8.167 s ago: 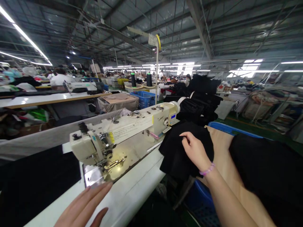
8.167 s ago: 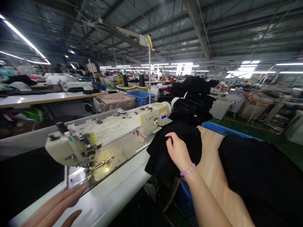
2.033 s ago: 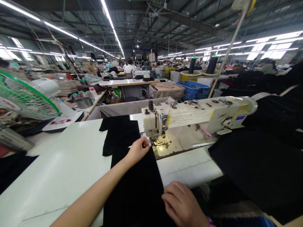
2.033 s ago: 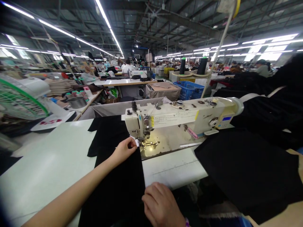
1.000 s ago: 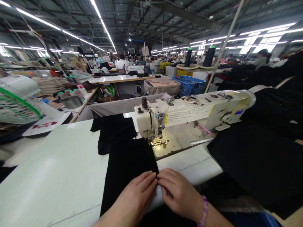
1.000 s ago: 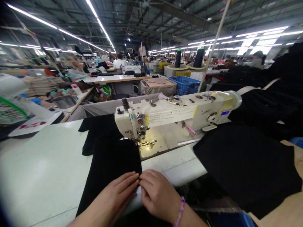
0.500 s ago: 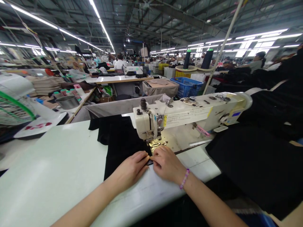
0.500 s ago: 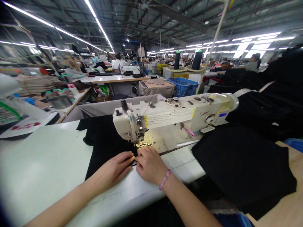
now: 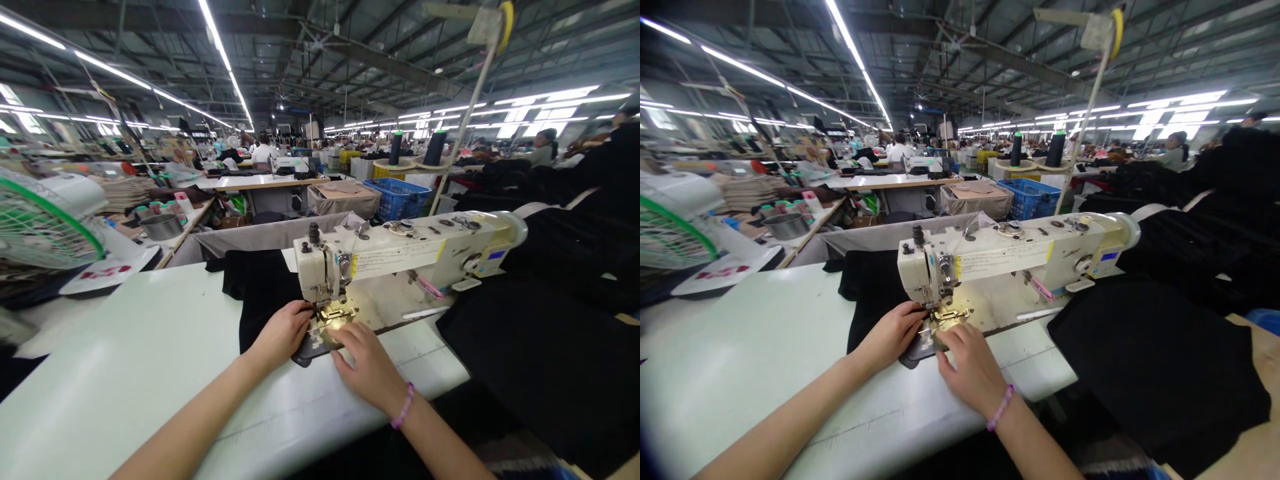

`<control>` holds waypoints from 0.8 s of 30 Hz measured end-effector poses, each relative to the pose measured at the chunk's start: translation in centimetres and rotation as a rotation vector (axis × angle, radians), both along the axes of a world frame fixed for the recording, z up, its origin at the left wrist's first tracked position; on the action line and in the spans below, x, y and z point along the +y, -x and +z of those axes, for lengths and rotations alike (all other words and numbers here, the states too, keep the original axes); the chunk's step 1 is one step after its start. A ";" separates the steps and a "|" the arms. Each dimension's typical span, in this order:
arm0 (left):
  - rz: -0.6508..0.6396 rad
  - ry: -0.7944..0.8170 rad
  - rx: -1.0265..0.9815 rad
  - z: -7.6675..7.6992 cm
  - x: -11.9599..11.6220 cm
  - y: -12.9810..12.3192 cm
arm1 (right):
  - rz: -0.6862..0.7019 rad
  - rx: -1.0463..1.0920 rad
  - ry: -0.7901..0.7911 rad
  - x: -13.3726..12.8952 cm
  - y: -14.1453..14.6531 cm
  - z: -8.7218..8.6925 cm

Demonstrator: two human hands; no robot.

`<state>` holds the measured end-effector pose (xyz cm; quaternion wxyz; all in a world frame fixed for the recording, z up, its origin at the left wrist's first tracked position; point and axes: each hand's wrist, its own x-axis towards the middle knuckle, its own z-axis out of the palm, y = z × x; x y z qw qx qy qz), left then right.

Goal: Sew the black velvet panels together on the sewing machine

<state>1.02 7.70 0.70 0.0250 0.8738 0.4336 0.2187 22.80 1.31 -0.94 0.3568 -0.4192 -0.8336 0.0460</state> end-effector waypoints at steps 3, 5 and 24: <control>0.189 -0.008 -0.051 0.2 0.9 -0.2 | -0.011 0.142 -0.048 -2.4 -2.2 -0.7; 0.305 0.013 -0.069 0.4 1.6 -0.3 | -0.075 0.156 -0.072 -3.4 -4.7 -0.8; 0.245 0.237 0.096 1.1 2.3 6.0 | -0.602 -0.308 0.027 -3.2 -21.8 -2.2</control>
